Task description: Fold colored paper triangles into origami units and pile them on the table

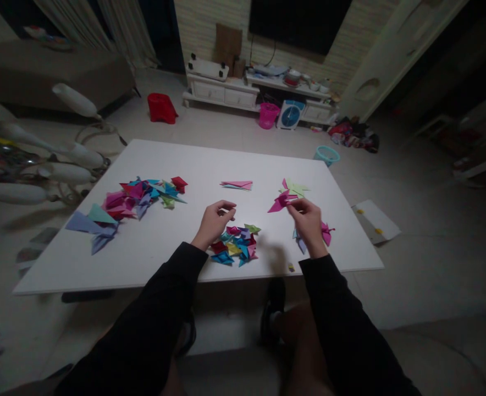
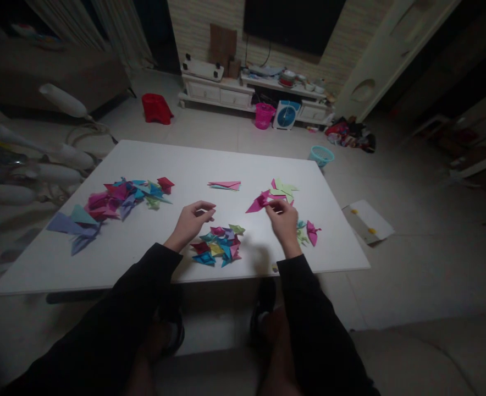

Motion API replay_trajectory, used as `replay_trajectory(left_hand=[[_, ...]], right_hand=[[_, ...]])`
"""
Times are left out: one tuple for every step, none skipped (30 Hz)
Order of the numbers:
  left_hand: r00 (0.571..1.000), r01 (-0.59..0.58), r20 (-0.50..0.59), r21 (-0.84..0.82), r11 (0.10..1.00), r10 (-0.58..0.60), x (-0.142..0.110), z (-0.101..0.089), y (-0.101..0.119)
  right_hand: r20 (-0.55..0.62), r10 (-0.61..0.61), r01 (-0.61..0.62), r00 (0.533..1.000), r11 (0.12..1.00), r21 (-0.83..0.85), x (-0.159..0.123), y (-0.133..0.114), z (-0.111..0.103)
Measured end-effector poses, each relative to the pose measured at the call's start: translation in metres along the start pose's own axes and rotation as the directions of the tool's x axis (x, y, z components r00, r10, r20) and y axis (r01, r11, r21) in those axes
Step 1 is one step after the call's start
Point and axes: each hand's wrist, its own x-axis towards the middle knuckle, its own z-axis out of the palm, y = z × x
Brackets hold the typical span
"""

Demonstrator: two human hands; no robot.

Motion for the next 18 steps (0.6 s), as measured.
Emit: replay_trajectory(left_hand=[[1.000, -0.002, 0.004, -0.002, 1.000, 0.002, 0.000, 0.001, 0.001], [1.000, -0.001, 0.009, -0.005, 1.000, 0.001, -0.001, 0.001, 0.003], [1.000, 0.000, 0.014, -0.010, 1.000, 0.000, -0.002, 0.002, 0.004], [1.000, 0.002, 0.016, -0.014, 1.000, -0.001, -0.002, 0.002, 0.005], [1.000, 0.002, 0.017, -0.016, 1.000, -0.001, -0.003, 0.002, 0.006], [1.000, 0.001, 0.019, -0.017, 1.000, 0.000, -0.004, 0.001, 0.007], [1.000, -0.003, 0.022, -0.016, 1.000, 0.003, -0.005, 0.000, 0.007], [1.000, -0.008, 0.026, -0.014, 1.000, 0.009, -0.005, -0.001, 0.007], [1.000, -0.014, 0.027, -0.011, 1.000, 0.015, -0.005, -0.002, 0.007], [0.999, -0.018, 0.026, -0.009, 1.000, 0.018, -0.005, -0.003, 0.006], [1.000, -0.018, 0.023, -0.007, 1.000, 0.018, -0.005, -0.004, 0.005], [1.000, -0.016, 0.018, -0.007, 1.000, 0.016, -0.005, -0.005, 0.005], [1.000, -0.013, 0.013, -0.008, 1.000, 0.013, -0.005, -0.005, 0.004], [1.000, -0.008, 0.009, -0.010, 1.000, 0.008, -0.005, -0.005, 0.004], [1.000, -0.004, 0.006, -0.012, 1.000, 0.005, -0.005, -0.005, 0.004], [1.000, -0.002, 0.006, -0.014, 1.000, 0.003, -0.005, -0.005, 0.004], [1.000, -0.001, 0.006, -0.013, 1.000, 0.002, -0.005, -0.005, 0.004], [1.000, 0.000, 0.006, -0.011, 1.000, 0.000, -0.005, -0.005, 0.004]], right_hand=[[-0.063, -0.010, 0.005, 0.998, 0.997, -0.082, 0.002, 0.004, -0.023], [-0.102, -0.007, -0.010, 0.995, 0.988, -0.156, 0.002, 0.009, -0.047], [-0.131, 0.007, -0.038, 0.991, 0.971, -0.235, 0.000, 0.017, -0.070], [-0.146, 0.026, -0.072, 0.989, 0.947, -0.314, -0.005, 0.027, -0.092], [-0.150, 0.054, -0.108, 0.987, 0.918, -0.381, -0.012, 0.040, -0.112], [-0.145, 0.087, -0.142, 0.986, 0.890, -0.433, -0.021, 0.055, -0.130], [-0.136, 0.130, -0.180, 0.982, 0.859, -0.479, -0.031, 0.071, -0.145], [-0.133, 0.170, -0.215, 0.976, 0.826, -0.522, -0.042, 0.087, -0.157], [-0.118, 0.201, -0.232, 0.973, 0.792, -0.565, -0.052, 0.103, -0.167], [-0.082, 0.224, -0.227, 0.971, 0.766, -0.602, -0.062, 0.119, -0.175], [-0.046, 0.236, -0.212, 0.971, 0.749, -0.628, -0.069, 0.132, -0.179], [-0.030, 0.239, -0.202, 0.971, 0.738, -0.644, -0.075, 0.143, -0.182], [-0.018, 0.244, -0.197, 0.970, 0.732, -0.652, -0.078, 0.153, -0.183], [-0.009, 0.249, -0.194, 0.968, 0.730, -0.655, -0.078, 0.160, -0.183], [-0.003, 0.253, -0.193, 0.968, 0.730, -0.655, -0.077, 0.166, -0.181], [0.002, 0.257, -0.193, 0.966, 0.729, -0.656, -0.075, 0.171, -0.179], [0.003, 0.262, -0.195, 0.965, 0.727, -0.658, -0.072, 0.174, -0.176], [0.003, 0.265, -0.198, 0.964, 0.727, -0.657, -0.068, 0.177, -0.173]])
